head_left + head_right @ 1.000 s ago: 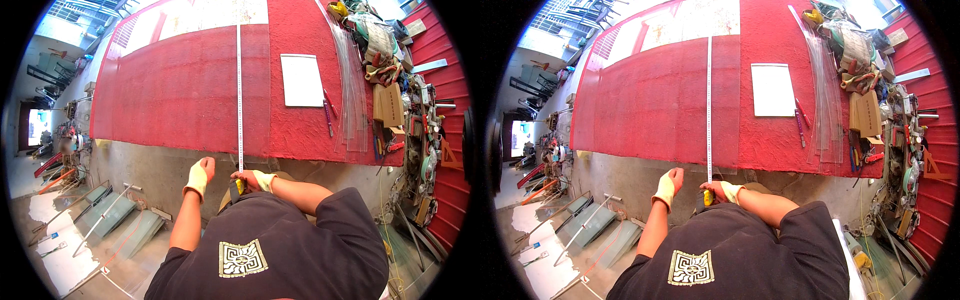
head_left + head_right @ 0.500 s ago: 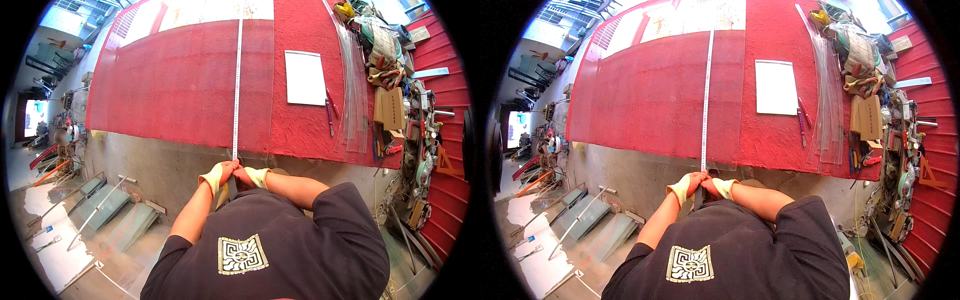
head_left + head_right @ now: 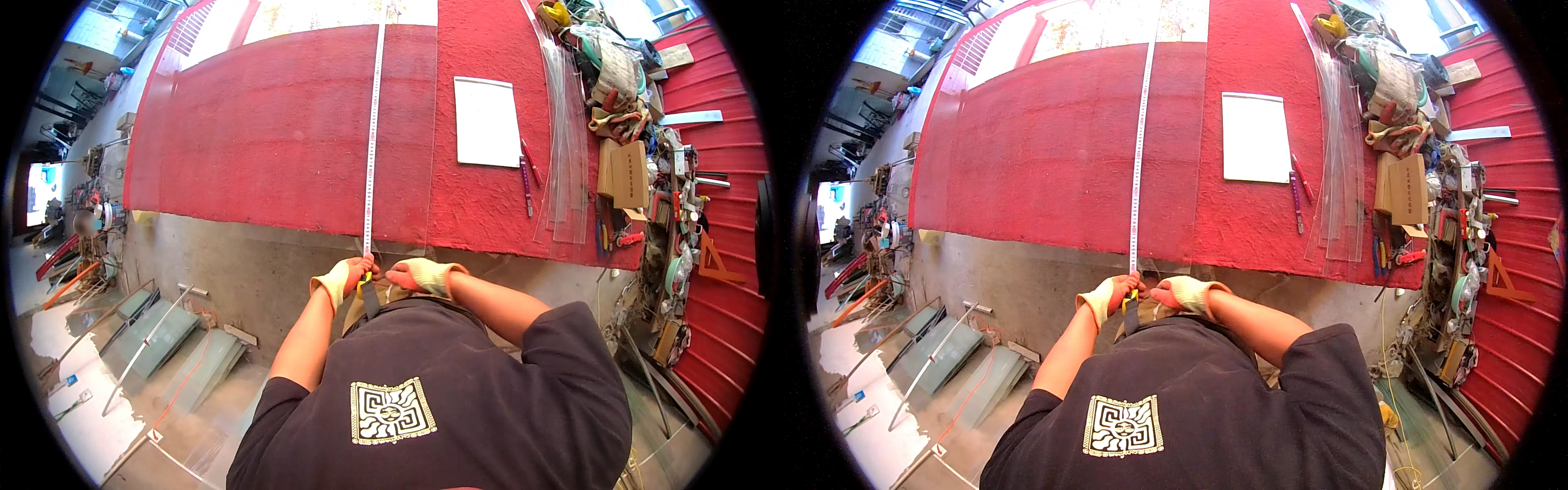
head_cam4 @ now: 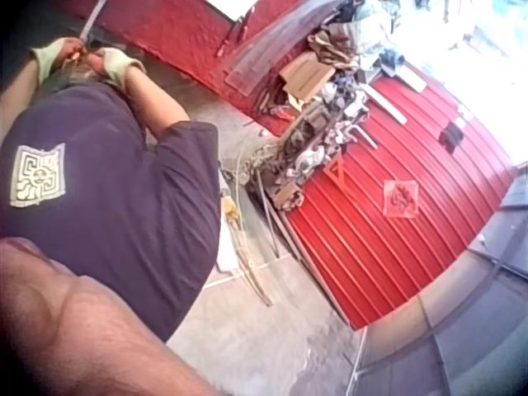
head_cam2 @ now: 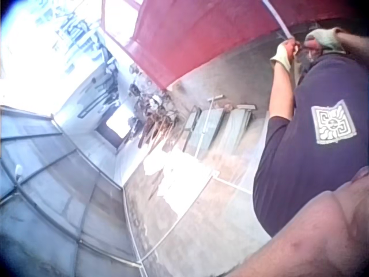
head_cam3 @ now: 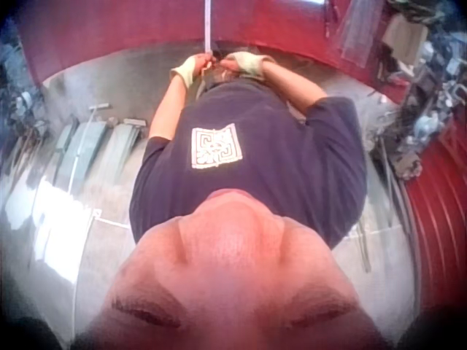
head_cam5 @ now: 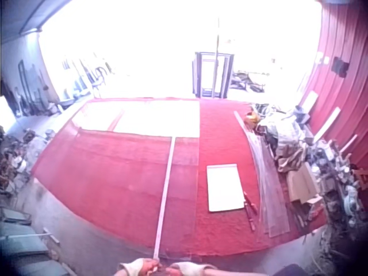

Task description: The person measures a large pane of glass on a table using a tape measure, then walks to a different area to retrieve a long metal guide tool which they then bring back to the glass.

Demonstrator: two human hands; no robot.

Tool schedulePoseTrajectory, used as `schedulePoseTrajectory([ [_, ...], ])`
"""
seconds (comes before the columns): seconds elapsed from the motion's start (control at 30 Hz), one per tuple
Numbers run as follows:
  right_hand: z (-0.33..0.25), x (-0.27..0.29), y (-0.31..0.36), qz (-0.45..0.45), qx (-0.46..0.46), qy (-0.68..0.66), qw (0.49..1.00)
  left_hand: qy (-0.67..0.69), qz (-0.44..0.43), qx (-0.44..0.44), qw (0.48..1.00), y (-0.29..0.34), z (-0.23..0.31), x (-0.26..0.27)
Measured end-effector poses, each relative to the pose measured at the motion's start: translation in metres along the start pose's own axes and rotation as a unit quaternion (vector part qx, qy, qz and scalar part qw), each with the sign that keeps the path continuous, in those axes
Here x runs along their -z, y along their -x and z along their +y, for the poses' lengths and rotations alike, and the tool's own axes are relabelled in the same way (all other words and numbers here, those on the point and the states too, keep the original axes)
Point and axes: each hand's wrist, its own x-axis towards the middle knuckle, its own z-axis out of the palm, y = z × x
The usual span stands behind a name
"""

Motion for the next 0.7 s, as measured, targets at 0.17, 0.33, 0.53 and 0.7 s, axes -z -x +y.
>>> schedulePoseTrajectory([
  [0.17,-0.005,0.076,0.050,0.040,-0.035,-0.212,0.976,0.025,0.035,0.035,0.998,0.013,0.020,-0.012],
  [0.33,0.049,0.138,0.034,0.353,-0.006,-0.194,0.915,0.021,0.064,0.024,0.997,0.017,0.033,-0.023],
  [0.53,0.040,0.164,0.050,0.310,-0.089,-0.294,0.900,0.011,0.087,0.008,0.996,0.019,0.032,-0.029],
  [0.7,0.052,0.178,0.057,0.240,-0.092,-0.382,0.888,0.024,0.068,0.014,0.997,0.026,0.035,-0.027],
])
